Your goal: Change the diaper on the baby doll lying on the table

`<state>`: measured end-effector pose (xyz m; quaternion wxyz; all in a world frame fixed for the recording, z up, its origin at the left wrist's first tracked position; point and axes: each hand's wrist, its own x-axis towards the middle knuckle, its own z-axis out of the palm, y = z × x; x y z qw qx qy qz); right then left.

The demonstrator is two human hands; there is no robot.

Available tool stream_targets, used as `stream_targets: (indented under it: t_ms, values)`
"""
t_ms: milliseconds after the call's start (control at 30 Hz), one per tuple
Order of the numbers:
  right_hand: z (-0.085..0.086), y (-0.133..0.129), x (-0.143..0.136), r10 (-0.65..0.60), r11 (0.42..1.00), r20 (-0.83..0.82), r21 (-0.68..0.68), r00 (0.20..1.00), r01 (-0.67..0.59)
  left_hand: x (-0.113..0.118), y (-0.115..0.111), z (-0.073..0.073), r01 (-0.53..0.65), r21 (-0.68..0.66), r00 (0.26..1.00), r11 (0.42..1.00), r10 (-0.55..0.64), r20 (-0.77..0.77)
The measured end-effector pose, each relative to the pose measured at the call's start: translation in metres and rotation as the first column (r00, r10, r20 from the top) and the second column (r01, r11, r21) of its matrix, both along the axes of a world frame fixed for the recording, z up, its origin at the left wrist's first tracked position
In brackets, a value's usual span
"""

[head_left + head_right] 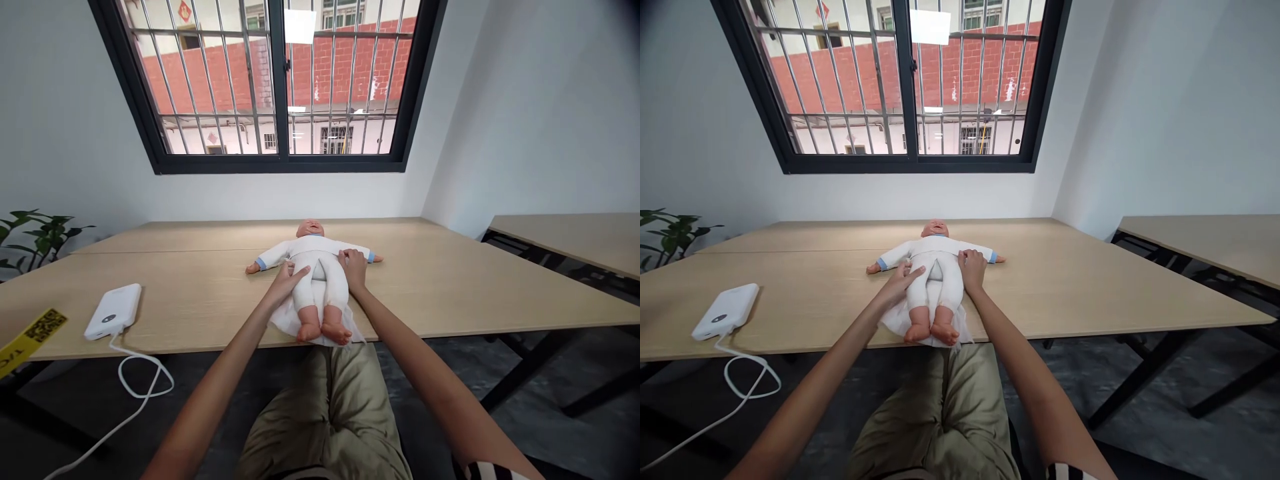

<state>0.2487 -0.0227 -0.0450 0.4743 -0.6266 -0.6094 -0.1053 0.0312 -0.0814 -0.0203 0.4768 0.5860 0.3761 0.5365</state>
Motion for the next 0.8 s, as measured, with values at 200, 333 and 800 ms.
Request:
stream_targets:
  t_ms: [200,333,800]
  values:
    - [-0.003,0.003,0.002,0.003,1.0,-0.054,0.023,0.999,-0.002,-0.005,-0.004,0.004,-0.024,0.128,0.935,0.991,0.068,-0.348]
    - [-0.004,0.005,0.002,-0.001,1.0,-0.106,0.007,0.994,0.002,-0.01,0.001,0.018,0.012,0.092,0.878,0.996,0.034,-0.477]
    - [-0.004,0.018,0.04,-0.133,0.991,-0.683,-0.102,0.718,0.086,0.077,-0.008,0.056,0.561,0.468,0.451,0.683,0.223,-0.865]
